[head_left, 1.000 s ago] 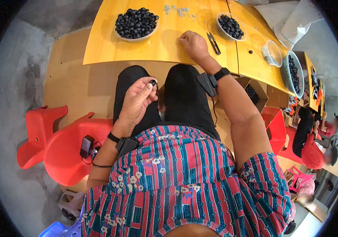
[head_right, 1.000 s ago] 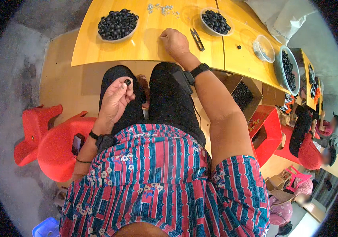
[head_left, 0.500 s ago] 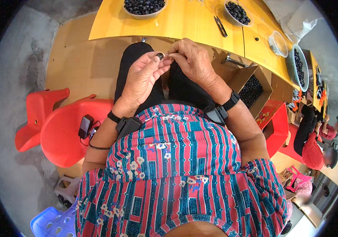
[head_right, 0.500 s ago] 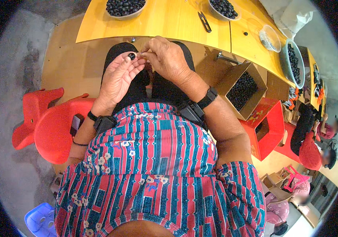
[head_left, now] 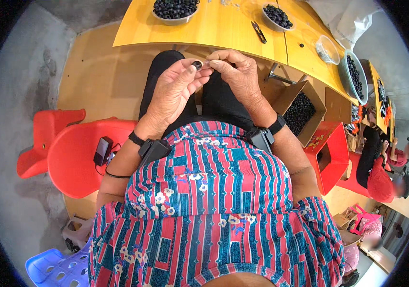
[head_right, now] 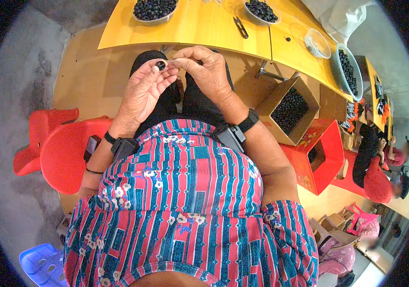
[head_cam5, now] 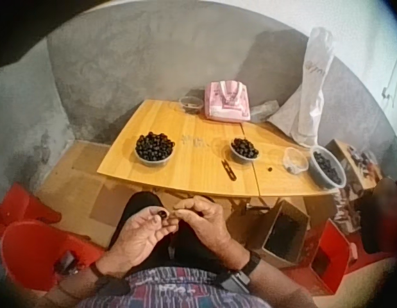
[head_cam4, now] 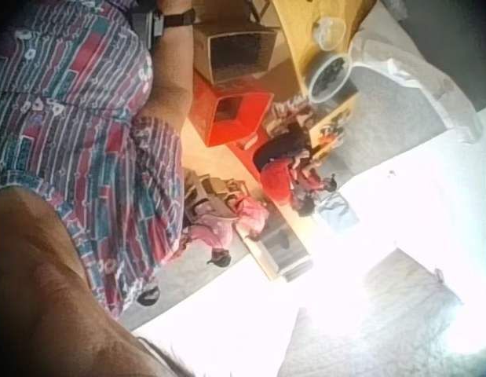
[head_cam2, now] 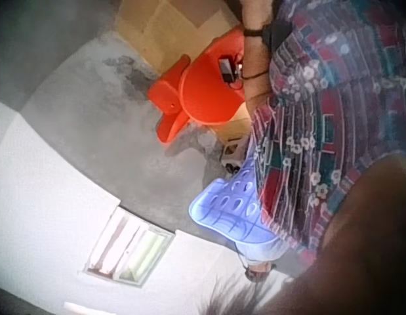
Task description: The person sorts small black plastic parts by hand, transferring them from a black plastic bowl into a white plastic bowl.
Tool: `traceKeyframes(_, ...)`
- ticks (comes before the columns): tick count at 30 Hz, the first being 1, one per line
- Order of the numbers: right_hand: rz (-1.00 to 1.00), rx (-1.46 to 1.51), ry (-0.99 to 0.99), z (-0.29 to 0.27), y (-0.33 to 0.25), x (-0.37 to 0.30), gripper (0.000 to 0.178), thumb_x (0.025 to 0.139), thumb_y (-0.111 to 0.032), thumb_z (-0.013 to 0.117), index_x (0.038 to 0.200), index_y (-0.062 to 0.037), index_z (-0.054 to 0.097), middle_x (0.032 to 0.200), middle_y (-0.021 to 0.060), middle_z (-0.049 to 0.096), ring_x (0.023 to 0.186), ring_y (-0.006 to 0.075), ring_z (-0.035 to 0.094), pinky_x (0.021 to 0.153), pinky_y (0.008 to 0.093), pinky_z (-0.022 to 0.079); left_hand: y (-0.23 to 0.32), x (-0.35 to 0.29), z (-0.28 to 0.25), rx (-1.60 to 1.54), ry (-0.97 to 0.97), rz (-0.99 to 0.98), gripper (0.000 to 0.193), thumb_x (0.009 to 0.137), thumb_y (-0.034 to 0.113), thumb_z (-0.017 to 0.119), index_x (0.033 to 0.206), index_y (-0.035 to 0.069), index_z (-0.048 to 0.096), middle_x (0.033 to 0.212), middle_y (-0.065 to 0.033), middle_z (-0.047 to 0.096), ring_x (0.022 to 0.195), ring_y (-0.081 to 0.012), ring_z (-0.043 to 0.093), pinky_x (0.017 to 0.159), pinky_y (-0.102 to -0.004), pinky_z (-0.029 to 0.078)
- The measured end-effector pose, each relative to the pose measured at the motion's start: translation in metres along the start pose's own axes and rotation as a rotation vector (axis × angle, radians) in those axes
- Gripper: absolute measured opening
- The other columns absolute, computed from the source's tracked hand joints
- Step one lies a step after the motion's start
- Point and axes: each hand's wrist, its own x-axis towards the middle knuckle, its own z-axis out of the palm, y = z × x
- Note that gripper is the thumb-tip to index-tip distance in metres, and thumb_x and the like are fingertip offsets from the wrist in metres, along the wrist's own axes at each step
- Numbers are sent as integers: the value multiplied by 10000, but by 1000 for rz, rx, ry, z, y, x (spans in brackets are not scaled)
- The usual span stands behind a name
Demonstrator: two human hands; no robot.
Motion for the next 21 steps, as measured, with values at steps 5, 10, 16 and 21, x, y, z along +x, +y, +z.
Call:
traceKeyframes(5, -2, 98, 6, 0, -1, 2, 98, 833, -77, 615, 886, -12, 666, 780, 15, 658, 648, 52, 513, 585, 195, 406, 0, 4, 2, -4, -35, 10, 235, 934, 155, 516, 1105, -5, 539, 1088, -145, 592, 1047, -252, 573, 948, -362, 452)
traceKeyframes(10, -125, 142, -13, -6, -9, 4, 88, 848, -75, 606, 888, -17, 659, 773, -10, 638, 541, 12, 414, 465, 159, 324, 3, 3, 5, 182, -1, 24, 230, 926, 146, 532, 1102, -3, 544, 1087, -127, 594, 1028, -228, 585, 931, -361, 457)
traceKeyframes(16, -329, -240, -78, -9, -18, 7, 92, 816, -104, 656, 818, -12, 663, 760, 19, 617, 641, 78, 518, 578, 206, 417, 6, 3, 7, 511, 47, 217, 222, 869, 113, 628, 1053, -5, 586, 956, -38, 628, 902, -87, 586, 816, -221, 470)
traceKeyframes(21, -295, -228, -32, -7, -14, 6, 102, 752, -139, 701, 770, -42, 673, 681, 40, 590, 631, 138, 552, 582, 259, 441, 9, 2, 7, 663, 51, 250, 210, 851, 81, 640, 1040, 0, 593, 924, -13, 605, 865, -68, 560, 774, -197, 455)
